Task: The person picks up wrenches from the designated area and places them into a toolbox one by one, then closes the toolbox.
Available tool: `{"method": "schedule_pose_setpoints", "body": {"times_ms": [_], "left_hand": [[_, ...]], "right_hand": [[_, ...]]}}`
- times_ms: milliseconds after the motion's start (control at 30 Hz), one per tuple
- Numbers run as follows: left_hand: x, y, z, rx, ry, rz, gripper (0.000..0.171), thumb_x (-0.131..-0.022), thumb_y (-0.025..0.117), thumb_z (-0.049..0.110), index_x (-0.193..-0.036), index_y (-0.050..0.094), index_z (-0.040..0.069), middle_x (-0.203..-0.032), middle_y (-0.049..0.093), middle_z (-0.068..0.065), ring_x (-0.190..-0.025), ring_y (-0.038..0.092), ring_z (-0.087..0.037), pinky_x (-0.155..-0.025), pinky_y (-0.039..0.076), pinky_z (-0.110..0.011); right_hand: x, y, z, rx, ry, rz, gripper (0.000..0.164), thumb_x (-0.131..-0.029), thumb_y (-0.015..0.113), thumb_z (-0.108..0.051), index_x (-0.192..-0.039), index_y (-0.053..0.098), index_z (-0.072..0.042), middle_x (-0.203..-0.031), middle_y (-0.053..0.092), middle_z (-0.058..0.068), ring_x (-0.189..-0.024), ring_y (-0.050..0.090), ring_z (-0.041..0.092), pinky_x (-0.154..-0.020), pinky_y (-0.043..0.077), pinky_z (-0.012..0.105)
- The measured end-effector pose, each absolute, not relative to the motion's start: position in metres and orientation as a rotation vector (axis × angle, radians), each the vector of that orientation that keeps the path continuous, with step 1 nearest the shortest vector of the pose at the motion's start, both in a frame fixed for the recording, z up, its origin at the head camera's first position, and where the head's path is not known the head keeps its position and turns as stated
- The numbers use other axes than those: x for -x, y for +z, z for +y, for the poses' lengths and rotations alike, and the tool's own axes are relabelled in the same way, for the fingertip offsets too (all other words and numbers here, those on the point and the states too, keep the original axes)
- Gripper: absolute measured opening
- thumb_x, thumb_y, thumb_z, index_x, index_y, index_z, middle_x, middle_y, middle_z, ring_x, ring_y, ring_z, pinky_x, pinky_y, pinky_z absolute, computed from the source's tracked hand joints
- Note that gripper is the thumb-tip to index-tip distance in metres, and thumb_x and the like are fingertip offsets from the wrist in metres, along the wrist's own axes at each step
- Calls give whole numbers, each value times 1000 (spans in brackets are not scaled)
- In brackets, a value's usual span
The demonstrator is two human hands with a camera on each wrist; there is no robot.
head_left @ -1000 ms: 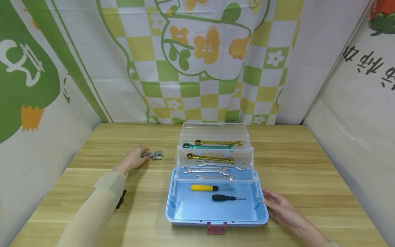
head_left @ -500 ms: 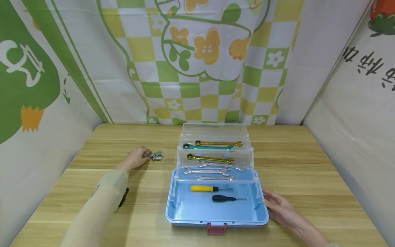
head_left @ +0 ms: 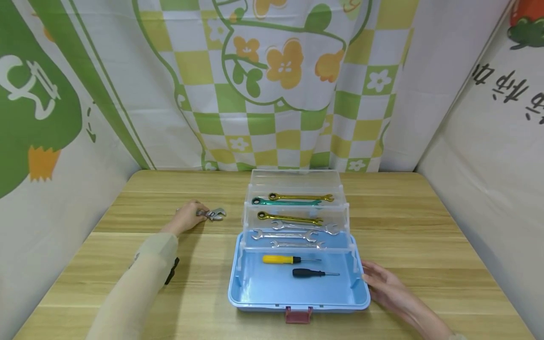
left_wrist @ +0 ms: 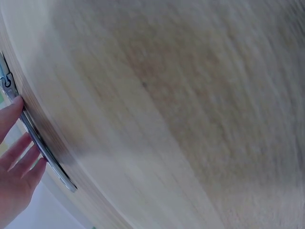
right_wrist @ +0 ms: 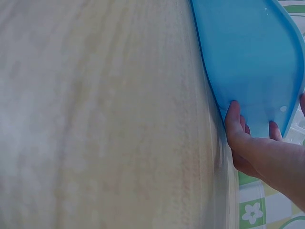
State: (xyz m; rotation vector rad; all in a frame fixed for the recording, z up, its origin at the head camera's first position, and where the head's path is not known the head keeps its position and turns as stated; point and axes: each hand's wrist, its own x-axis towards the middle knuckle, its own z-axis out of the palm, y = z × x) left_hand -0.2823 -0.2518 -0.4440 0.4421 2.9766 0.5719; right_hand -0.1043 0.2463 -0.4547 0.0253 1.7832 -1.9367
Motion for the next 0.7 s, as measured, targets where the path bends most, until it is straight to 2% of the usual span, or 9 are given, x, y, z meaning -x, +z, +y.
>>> {"method": "schedule_pose_setpoints", "body": {"times_ms": [200,500,700], "left_hand": [[282,-444,-248,-396,611,2979,19,-79,64,4,-96,63,-4,-105,52,-27,-95,51,-42,-80,41,-53],[289,-443,-248,-395,569,2981,16,-76,66,3,-92,64,-2,-99,54,-24,-91,52,-39,-77,42,-51],[292,-442,-248,-413,615,2943,15,-73,67,-1,-87,64,-3,-92,56,-20,-87,53,-34,-78,43,-47]], "right_hand": [[104,-455,247,-19,-1939,1776,67,-93,46,-22,-136,5,9,-140,16,28,-115,41,12,-96,37,34],[104,-456,248,-8,-1957,1769,64,-92,46,-20,-136,9,9,-136,28,19,-111,44,9,-95,38,33],[105,-456,248,-13,-1949,1763,65,-93,46,-21,-137,8,8,-138,24,23,-113,42,11,-95,38,34]]}}
